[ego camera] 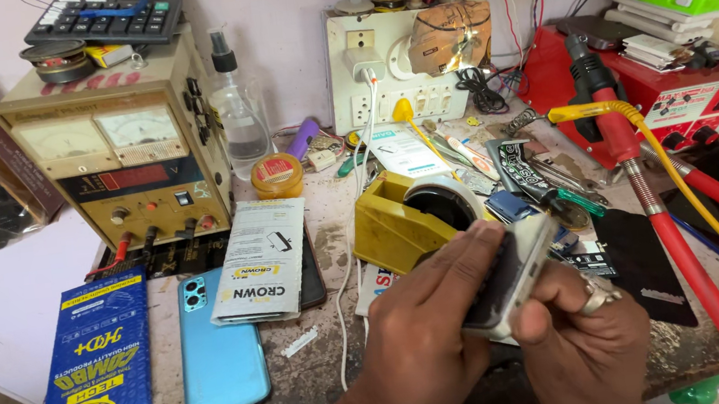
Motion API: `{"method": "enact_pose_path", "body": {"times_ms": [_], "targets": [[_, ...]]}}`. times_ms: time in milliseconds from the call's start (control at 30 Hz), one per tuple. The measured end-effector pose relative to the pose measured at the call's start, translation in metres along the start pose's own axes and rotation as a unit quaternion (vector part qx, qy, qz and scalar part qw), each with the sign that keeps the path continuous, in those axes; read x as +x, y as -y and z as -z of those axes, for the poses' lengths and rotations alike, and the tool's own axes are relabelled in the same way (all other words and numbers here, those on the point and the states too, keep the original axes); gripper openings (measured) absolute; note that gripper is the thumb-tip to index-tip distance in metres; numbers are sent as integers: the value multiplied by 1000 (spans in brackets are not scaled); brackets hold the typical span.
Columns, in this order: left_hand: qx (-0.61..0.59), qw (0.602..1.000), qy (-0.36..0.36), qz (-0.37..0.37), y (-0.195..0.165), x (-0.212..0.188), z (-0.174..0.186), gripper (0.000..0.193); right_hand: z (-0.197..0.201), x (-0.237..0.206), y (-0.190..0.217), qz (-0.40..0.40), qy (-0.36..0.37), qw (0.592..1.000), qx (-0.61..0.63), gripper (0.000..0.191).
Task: The person applies adhesive from a small bottle along the edge of a disassembled smartphone's back cover, then presses the cover onto the phone body and aligns it. They then hold the reassembled phone near a power supply unit and press its buttons, appearing to test it.
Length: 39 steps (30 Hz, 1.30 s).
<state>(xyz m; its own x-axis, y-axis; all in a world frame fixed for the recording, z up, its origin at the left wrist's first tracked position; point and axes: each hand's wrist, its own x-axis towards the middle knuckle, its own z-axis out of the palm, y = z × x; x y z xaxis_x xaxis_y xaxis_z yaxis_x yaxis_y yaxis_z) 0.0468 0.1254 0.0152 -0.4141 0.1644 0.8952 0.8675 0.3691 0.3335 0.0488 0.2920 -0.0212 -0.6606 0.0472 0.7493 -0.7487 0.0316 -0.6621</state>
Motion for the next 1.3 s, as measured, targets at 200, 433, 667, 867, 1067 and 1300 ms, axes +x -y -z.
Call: {"method": "enact_pose_path", "body": {"times_ms": [200,433,667,867,1067,1300], "targets": [[-34,999,14,9,2,-3,0,59,-2,7,-11,81,-26,995,-44,45],[-55,997,42,30,5,3,4,62,14,20,-16,-55,-6,998,-27,53],[-105,960,-3,261,22,9,4,31,73,85,-4,-253,71,910,-319,23],[-298,885,28,356,48,3,-2,21,72,131,-26,-386,232,829,-332,45],[-357,835,33,417,61,-2,-26,25,69,157,-35,-465,367,757,-277,47],[-371,799,1,474,69,-4,-33,28,78,140,-45,-485,163,846,-148,36]]}}
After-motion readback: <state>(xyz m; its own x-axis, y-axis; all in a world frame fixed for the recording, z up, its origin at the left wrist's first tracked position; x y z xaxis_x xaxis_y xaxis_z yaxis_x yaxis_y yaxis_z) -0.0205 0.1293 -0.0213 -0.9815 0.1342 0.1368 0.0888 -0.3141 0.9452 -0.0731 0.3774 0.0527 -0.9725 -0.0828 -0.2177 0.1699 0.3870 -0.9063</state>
